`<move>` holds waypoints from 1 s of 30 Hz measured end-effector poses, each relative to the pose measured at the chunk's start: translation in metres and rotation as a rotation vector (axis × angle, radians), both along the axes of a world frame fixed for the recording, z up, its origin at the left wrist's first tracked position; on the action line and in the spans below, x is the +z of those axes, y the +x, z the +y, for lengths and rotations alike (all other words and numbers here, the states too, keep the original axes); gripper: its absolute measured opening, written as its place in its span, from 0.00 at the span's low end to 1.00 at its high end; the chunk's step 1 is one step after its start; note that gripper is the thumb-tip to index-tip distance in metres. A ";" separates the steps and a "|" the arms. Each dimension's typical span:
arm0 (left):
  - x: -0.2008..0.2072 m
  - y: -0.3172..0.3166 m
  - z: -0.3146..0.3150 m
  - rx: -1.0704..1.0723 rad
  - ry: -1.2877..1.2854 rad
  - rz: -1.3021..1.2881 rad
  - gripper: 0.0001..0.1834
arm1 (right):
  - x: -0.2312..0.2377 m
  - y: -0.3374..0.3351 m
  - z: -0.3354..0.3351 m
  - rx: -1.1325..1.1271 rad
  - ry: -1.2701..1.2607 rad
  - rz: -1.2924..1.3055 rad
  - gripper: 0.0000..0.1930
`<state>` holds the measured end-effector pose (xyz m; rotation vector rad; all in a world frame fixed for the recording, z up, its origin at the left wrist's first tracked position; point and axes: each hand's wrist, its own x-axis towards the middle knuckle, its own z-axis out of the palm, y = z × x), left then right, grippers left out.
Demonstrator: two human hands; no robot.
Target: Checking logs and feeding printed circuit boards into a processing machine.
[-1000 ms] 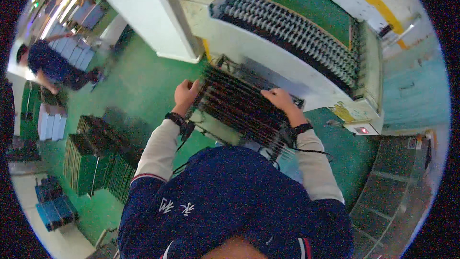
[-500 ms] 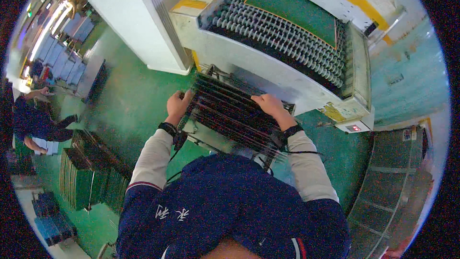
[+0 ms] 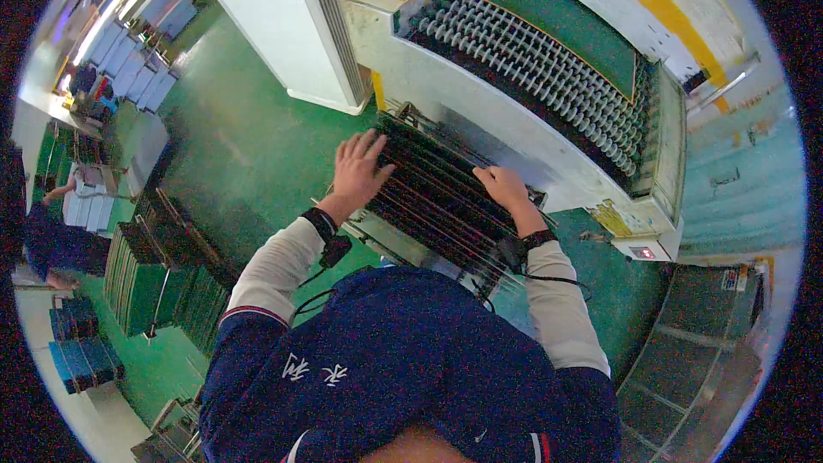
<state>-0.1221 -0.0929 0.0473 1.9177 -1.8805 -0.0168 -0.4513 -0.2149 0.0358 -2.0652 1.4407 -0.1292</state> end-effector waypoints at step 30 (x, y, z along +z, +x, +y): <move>0.011 -0.060 -0.007 -0.220 0.086 -0.036 0.40 | 0.006 0.005 0.034 0.029 -0.138 0.047 0.25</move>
